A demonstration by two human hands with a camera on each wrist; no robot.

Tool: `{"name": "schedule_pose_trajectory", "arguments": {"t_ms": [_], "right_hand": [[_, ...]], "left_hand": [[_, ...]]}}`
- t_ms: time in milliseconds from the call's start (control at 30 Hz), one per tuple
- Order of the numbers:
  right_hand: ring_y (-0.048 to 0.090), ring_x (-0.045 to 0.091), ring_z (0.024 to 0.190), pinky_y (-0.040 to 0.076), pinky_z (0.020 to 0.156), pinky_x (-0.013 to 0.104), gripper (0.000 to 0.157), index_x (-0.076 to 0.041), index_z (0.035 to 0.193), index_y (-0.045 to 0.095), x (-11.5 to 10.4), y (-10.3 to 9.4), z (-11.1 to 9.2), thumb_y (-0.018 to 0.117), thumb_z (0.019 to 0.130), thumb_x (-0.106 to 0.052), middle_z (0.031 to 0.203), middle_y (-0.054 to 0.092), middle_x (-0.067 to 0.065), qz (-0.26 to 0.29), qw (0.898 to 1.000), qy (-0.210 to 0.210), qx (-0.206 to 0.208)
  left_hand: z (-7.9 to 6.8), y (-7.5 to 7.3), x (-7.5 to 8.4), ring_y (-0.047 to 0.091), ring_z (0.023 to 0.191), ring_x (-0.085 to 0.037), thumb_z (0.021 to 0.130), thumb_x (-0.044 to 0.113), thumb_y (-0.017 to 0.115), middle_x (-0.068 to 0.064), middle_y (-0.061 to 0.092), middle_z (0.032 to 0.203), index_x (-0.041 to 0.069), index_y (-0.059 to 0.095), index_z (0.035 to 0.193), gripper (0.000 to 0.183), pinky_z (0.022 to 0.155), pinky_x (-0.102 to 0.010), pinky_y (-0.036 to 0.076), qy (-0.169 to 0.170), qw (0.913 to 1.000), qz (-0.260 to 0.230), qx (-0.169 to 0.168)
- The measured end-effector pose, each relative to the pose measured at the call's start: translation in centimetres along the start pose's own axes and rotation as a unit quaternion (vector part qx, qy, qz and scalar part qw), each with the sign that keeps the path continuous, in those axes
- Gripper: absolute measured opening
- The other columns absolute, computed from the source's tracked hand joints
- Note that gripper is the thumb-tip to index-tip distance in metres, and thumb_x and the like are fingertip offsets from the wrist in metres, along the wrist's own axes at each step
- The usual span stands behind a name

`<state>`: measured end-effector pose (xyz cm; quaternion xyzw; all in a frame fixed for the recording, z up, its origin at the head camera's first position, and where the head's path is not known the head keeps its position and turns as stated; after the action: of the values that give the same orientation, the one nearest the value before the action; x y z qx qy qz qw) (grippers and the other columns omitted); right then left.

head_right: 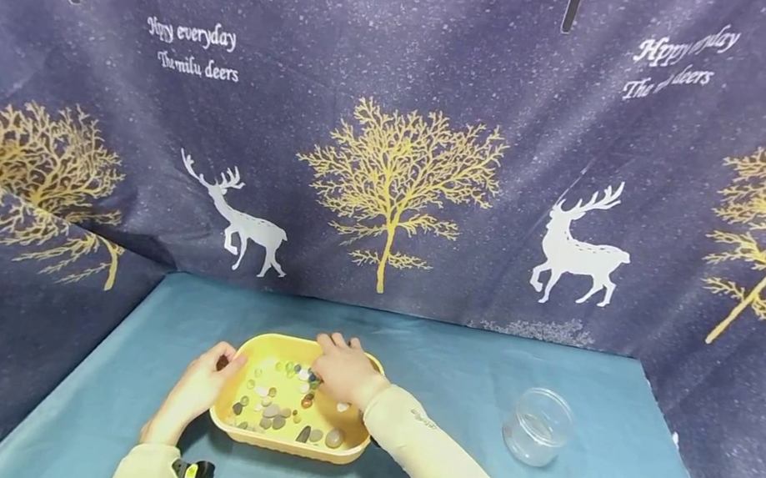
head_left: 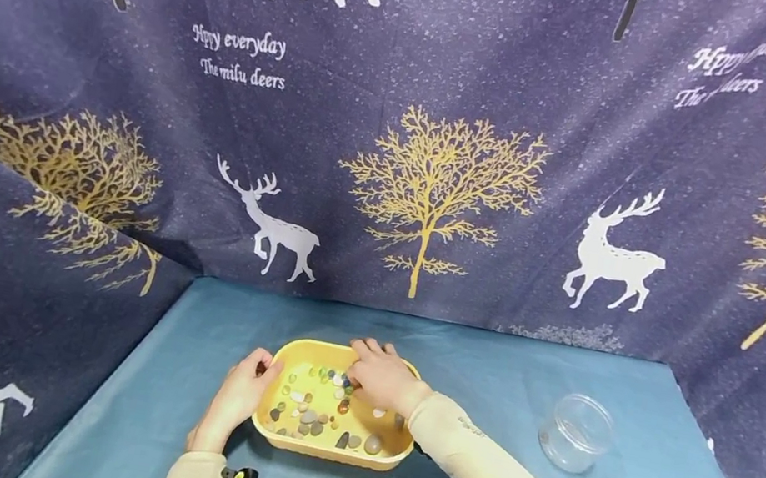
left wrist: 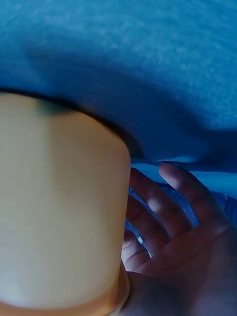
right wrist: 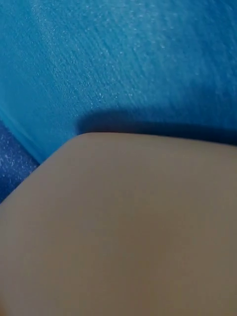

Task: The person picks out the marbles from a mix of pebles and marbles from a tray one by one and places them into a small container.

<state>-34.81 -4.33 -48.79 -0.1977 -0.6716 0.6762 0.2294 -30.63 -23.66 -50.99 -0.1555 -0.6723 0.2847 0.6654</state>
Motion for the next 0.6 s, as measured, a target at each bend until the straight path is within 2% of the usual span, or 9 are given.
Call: {"name": "schedule_pose_trajectory", "arguments": {"t_ms": [100,200,300,600], "right_hand": [[0.04,0.02,0.111,0.035,0.082,0.042,0.027,-0.023,0.069,0.057,0.2,-0.2,-0.2,0.076,0.086,-0.032,0.121,0.046,0.001,0.024,1.0,-0.004,-0.004],[0.039,0.021,0.122,0.039,0.093,0.048,0.021,-0.022,0.074,0.061,0.4,-0.5,-0.7,0.075,0.087,-0.031,0.131,0.046,0.002,0.058,0.998,0.002,-0.012],[0.037,0.024,0.131,0.036,0.101,0.055,0.015,-0.022,0.079,0.063,0.7,-1.4,-1.5,0.074,0.089,-0.028,0.142,0.044,0.005,0.087,0.996,0.015,-0.009],[0.047,0.03,0.124,0.043,0.091,0.054,0.018,-0.021,0.082,0.059,2.1,-5.5,-4.6,0.076,0.087,-0.024,0.136,0.051,0.011,0.087,0.992,0.031,0.081]], "left_hand": [[0.0,0.1,0.2,0.046,0.064,-0.019,0.101,0.027,0.056,-0.005,0.048,0.078,0.01,0.05,0.091,0.021,0.057,-0.029,0.037,0.002,1.0,0.001,0.001],[-0.1,0.3,0.1,0.045,0.064,-0.018,0.101,0.027,0.055,-0.005,0.048,0.078,0.01,0.05,0.092,0.02,0.057,-0.029,0.037,-0.001,1.0,0.001,-0.002],[-0.2,0.5,0.1,0.045,0.064,-0.018,0.101,0.027,0.055,-0.005,0.048,0.079,0.009,0.05,0.093,0.02,0.057,-0.029,0.037,-0.001,1.0,0.001,-0.007],[0.0,0.4,-0.3,0.045,0.065,-0.018,0.101,0.031,0.055,-0.005,0.048,0.08,0.009,0.05,0.094,0.023,0.057,-0.029,0.037,-0.007,0.9999,0.0,-0.009]]}}
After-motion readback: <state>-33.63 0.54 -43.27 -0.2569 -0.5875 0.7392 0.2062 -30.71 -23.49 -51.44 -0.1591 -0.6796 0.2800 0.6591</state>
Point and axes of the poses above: each hand's wrist, its own z-axis towards the middle knuckle, its own y-axis out of the palm, x = y × z, the point moved 9 cm from there along z, towards the middle knuckle
